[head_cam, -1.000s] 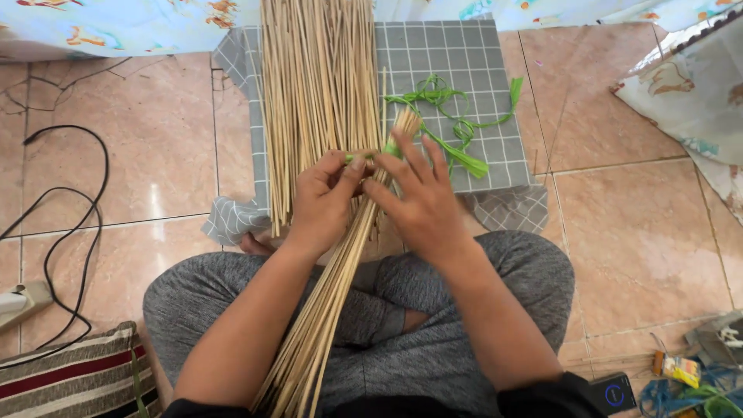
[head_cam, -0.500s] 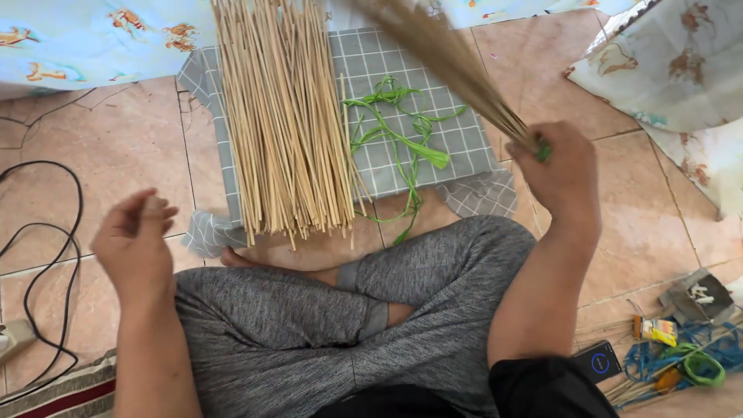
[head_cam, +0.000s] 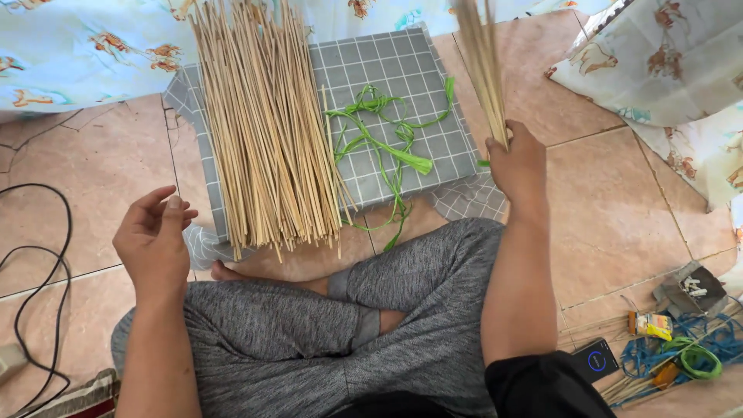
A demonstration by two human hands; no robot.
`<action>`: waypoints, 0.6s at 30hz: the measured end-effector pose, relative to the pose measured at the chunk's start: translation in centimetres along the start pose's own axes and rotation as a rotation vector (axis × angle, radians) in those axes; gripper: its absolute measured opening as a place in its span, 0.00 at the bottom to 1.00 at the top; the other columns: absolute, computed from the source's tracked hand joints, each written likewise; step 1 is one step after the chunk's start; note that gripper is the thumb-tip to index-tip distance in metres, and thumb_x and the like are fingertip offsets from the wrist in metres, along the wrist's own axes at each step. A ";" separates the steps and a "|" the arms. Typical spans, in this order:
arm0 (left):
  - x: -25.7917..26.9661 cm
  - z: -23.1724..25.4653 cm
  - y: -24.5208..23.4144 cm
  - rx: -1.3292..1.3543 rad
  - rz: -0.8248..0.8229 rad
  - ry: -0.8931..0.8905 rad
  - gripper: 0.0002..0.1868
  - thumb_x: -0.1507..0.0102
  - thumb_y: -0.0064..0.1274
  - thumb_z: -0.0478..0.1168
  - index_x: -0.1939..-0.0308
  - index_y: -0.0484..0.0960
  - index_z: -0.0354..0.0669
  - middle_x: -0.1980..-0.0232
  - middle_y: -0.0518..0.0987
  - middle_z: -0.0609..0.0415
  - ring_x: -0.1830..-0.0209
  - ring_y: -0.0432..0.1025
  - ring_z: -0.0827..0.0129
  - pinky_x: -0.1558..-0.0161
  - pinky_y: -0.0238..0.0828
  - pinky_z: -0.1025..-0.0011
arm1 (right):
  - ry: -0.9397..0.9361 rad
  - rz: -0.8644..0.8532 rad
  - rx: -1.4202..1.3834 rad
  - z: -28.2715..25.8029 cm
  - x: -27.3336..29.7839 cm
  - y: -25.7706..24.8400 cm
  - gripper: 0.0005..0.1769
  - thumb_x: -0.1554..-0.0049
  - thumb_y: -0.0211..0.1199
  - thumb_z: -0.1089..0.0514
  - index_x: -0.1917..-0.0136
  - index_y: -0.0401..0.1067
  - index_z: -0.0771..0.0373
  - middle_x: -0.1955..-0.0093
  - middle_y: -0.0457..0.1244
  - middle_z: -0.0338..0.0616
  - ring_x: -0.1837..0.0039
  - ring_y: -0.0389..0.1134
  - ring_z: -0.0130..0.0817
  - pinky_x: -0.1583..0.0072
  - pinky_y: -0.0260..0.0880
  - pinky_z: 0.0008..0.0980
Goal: Gathering thin bamboo sticks into bundles and tying them securely with green plastic strips.
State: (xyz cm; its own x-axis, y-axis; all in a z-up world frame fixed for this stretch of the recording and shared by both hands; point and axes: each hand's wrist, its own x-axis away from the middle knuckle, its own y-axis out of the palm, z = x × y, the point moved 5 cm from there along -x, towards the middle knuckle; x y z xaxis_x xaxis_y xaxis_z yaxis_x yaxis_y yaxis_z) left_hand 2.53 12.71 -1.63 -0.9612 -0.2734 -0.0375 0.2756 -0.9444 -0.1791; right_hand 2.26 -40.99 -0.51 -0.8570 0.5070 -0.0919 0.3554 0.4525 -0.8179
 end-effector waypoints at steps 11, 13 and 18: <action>0.1 0.2 0.4 -0.026 -0.027 -0.005 0.12 0.27 0.49 0.30 0.39 0.75 0.34 0.54 0.77 0.51 0.55 0.75 0.71 0.49 0.73 0.77 | 0.061 -0.164 -0.056 1.2 -2.0 4.7 0.22 0.42 0.60 0.58 0.35 0.73 0.68 0.48 0.70 0.54 0.51 0.72 0.45 0.49 0.71 0.39; 0.2 0.2 0.3 -0.030 -0.022 -0.004 0.12 0.27 0.49 0.30 0.39 0.75 0.34 0.54 0.76 0.51 0.55 0.74 0.71 0.49 0.73 0.77 | 0.051 -0.174 -0.074 0.4 -1.4 4.6 0.21 0.42 0.59 0.59 0.36 0.73 0.67 0.46 0.70 0.53 0.50 0.71 0.44 0.48 0.70 0.38; 0.1 0.7 0.7 -0.039 -0.045 0.012 0.12 0.28 0.48 0.29 0.39 0.75 0.33 0.53 0.77 0.49 0.54 0.74 0.69 0.49 0.74 0.75 | -0.039 -0.138 -0.096 -0.4 -0.9 5.5 0.24 0.42 0.60 0.60 0.34 0.70 0.71 0.44 0.68 0.56 0.47 0.71 0.46 0.46 0.71 0.39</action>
State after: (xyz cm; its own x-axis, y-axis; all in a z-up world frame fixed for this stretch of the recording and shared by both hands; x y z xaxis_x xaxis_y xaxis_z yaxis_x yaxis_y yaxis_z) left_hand 2.59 11.92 -1.03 -0.9728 -0.2282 -0.0400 0.2314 -0.9479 -0.2189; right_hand 5.14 -38.63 -4.72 -0.9134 0.4069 -0.0059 0.2654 0.5846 -0.7667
